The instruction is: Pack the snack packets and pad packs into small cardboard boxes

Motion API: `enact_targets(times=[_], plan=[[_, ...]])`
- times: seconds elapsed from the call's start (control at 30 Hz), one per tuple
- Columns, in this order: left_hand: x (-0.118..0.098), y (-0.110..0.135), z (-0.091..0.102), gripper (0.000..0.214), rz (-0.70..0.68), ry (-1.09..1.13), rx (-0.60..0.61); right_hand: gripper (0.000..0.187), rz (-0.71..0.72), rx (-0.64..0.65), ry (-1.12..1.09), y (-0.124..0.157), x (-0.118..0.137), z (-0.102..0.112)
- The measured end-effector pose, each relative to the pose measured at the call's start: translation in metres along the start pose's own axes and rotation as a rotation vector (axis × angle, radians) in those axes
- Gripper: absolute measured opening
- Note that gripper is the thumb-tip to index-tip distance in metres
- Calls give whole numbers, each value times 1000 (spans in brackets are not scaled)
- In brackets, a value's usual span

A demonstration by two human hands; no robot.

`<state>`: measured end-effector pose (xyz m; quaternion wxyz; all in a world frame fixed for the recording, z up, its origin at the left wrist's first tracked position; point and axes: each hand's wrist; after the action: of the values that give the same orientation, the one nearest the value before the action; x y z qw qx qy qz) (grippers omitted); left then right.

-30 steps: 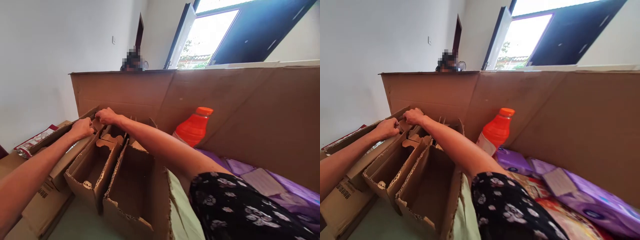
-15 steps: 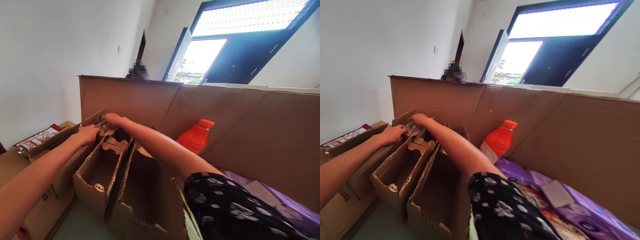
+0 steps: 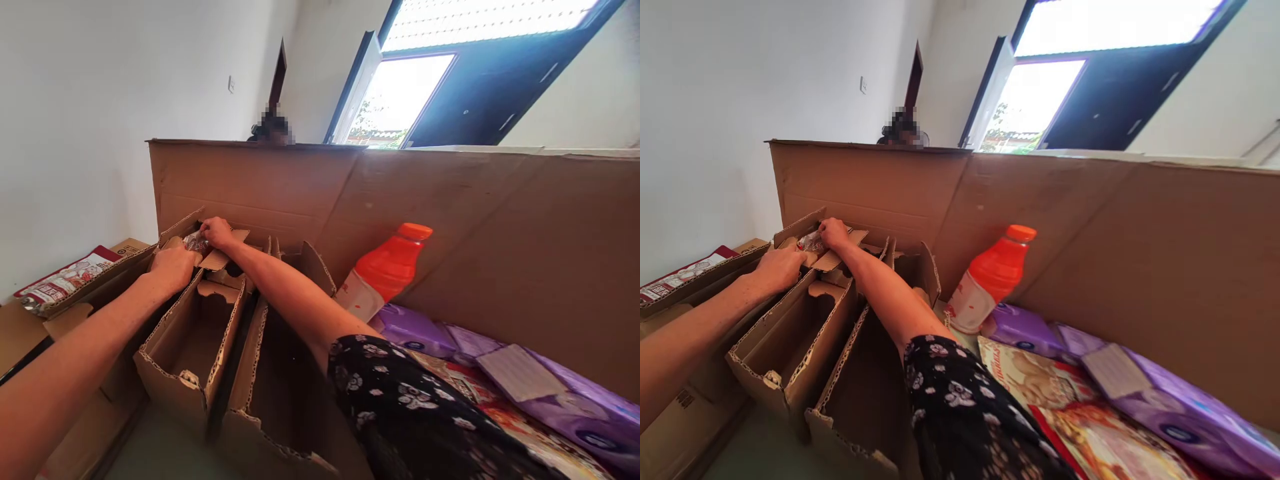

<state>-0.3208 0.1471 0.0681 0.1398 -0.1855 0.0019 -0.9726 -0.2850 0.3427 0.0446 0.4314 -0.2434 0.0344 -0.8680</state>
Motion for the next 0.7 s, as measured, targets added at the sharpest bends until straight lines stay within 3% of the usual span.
enact_targets(times=[0.4,0.57,0.7], plan=[[7,9,2,42,281,-7,-62,38,-81,-134,-245,2,-10,16],[5,8,2,39,298,-17,-48,36,-50,-229,-321,5,-1,33],[6,9,2,38,275,-28,-26,21,-29,-328,-377,2,14,55]])
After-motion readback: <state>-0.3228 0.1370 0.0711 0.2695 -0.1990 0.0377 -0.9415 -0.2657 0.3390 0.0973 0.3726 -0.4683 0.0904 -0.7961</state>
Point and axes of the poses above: each hand's wrist, its own y-axis away from the middle knuckle, its own z-axis out of the back of the hand, x = y × z, and after that the axes turned 14 degrees about -y, right-handed
